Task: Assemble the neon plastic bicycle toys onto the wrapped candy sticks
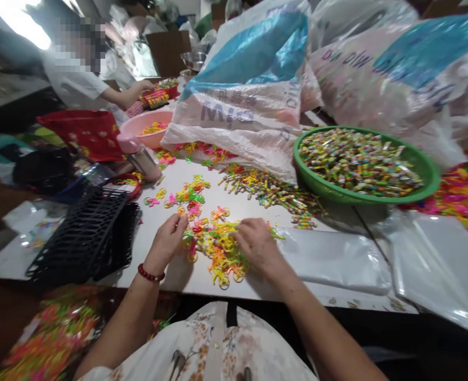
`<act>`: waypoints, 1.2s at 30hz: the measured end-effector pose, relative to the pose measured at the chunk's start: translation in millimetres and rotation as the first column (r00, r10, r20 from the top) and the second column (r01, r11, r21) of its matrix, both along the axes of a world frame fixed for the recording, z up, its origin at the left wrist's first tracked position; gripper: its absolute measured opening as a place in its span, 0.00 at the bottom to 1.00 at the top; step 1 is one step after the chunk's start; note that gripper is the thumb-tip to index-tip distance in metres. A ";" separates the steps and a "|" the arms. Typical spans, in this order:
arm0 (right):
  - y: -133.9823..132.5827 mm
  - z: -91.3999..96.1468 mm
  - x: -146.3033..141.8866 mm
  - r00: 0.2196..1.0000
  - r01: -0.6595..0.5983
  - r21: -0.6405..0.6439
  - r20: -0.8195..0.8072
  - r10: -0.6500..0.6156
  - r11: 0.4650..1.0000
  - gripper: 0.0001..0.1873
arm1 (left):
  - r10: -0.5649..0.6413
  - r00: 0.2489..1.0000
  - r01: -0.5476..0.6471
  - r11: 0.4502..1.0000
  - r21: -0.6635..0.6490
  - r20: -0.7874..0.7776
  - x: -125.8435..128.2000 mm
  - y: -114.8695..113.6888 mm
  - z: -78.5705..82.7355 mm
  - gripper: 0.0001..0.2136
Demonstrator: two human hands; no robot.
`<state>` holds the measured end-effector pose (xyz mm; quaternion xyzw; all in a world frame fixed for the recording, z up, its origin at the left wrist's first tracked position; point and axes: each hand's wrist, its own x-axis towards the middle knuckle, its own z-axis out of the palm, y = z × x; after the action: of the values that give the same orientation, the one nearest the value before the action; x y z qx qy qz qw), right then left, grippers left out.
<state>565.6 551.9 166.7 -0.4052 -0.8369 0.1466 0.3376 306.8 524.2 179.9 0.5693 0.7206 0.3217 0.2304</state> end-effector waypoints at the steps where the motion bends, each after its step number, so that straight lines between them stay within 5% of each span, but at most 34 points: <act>1: 15.1 -2.5 9.9 0.996 0.060 0.036 0.064 -0.062 0.998 0.12 | 0.073 0.995 -0.072 0.997 0.012 -0.072 -15.4 2.8 -3.2 0.10; 5: 78.8 -18.1 37.8 0.862 0.272 0.113 0.413 -0.294 0.956 0.16 | 0.150 0.950 -0.155 0.988 0.003 -0.273 -60.6 10.0 -32.1 0.07; 10: 116.2 -22.7 34.4 0.641 0.413 0.105 0.673 -0.370 0.905 0.18 | 0.054 0.965 -0.072 0.996 -0.061 -0.258 -63.0 17.7 -56.4 0.14; 14: 118.8 -22.7 27.3 0.617 0.469 0.076 0.685 -0.387 0.880 0.14 | 0.222 0.968 -0.215 0.974 -0.071 0.114 -59.1 18.1 -61.5 0.17; 19: 120.2 -29.6 40.9 0.640 0.475 0.043 0.668 -0.379 0.879 0.17 | 0.281 0.657 -0.323 0.943 -0.075 0.700 -63.5 10.4 -53.2 0.24; 22: 118.4 -28.0 45.9 0.721 0.416 0.048 0.592 -0.361 0.908 0.14 | 0.230 0.466 -0.270 0.957 -0.110 0.854 -61.5 4.5 -38.5 0.20; 25: 103.5 -17.2 34.9 0.874 0.381 -0.007 0.331 -0.357 0.925 0.17 | 0.155 0.381 -0.222 0.972 -0.072 0.911 -52.5 0.2 -24.7 0.17; 28: 70.5 -1.5 8.9 0.958 0.265 -0.255 -0.036 -0.283 0.930 0.20 | 0.056 0.479 -0.228 0.972 0.063 0.876 -39.5 -2.6 -16.4 0.11; 32: 18.8 14.3 -30.7 0.951 -0.045 -0.474 -0.289 -0.107 0.879 0.20 | -0.041 0.659 -0.177 0.962 0.208 0.751 -21.8 -8.0 -12.0 0.08; 36: -8.6 16.8 -53.4 0.929 -0.162 -0.487 -0.370 -0.034 0.858 0.16 | -0.076 0.578 -0.034 0.993 0.117 0.812 -6.5 -17.0 -9.3 0.11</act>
<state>512.2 543.3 183.5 -0.4169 -0.7037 0.4464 0.3629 300.3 507.2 170.6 0.3793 0.5068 0.5869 0.5047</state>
